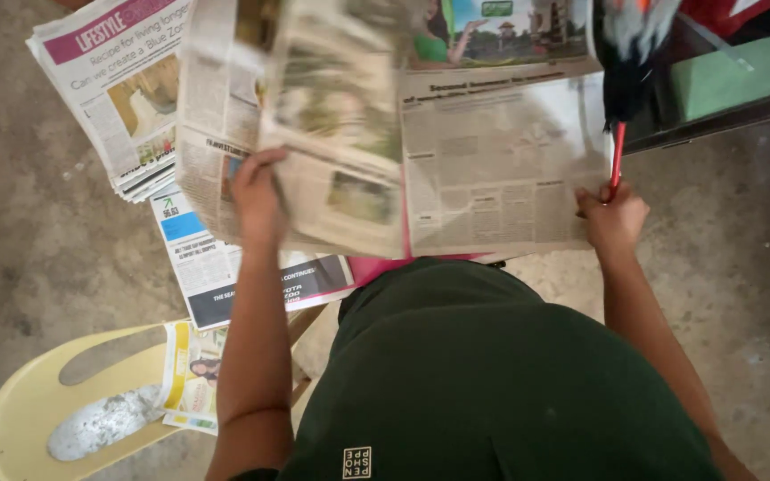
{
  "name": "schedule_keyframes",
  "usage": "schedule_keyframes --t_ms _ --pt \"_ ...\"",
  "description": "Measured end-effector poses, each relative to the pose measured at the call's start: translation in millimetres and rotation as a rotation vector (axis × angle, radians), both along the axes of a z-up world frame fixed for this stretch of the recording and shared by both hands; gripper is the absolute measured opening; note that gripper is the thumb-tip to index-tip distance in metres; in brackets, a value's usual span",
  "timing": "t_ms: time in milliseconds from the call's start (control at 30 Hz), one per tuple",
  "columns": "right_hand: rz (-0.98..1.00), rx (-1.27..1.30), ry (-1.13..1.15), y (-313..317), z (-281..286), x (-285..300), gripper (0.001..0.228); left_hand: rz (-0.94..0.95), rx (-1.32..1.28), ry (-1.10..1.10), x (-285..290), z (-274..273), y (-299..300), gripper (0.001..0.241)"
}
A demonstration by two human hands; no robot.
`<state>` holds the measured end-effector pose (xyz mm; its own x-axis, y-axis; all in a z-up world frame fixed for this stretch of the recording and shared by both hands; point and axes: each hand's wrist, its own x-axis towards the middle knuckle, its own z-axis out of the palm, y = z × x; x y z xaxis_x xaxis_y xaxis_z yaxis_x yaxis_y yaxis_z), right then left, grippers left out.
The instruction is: Dusting and organizing a stack of newspapers using a feather duster.
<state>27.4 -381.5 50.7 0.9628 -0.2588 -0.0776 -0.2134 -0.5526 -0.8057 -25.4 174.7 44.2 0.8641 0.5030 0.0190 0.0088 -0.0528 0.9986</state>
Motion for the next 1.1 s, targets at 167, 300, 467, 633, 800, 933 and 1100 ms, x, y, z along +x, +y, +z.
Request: schedule_keyframes --t_ms 167,300,467,633,800,933,1100 --pt "0.028 -0.163 0.034 -18 -35 -1 0.032 0.221 0.390 0.427 -33 24 26 0.019" --pt "0.012 -0.071 0.026 -26 -57 3 0.025 0.201 0.410 0.403 -58 -32 51 0.029" --pt "-0.006 0.053 0.057 -24 -53 4 0.022 0.276 0.453 0.497 -54 -46 66 0.055" --pt "0.040 -0.327 -0.029 -18 -49 -2 0.023 0.147 0.810 0.821 -37 -38 90 0.056" --pt "0.202 -0.685 -0.200 -5 -81 -12 0.031 0.183 1.106 0.428 -32 -96 144 0.046" --pt "0.376 -0.463 -0.100 48 -64 -3 0.030 0.065 0.429 0.677 -25 -51 127 0.041" --pt "0.728 -0.424 -0.198 121 -33 28 0.022 -0.060 -0.030 0.397 -50 -26 107 0.026"
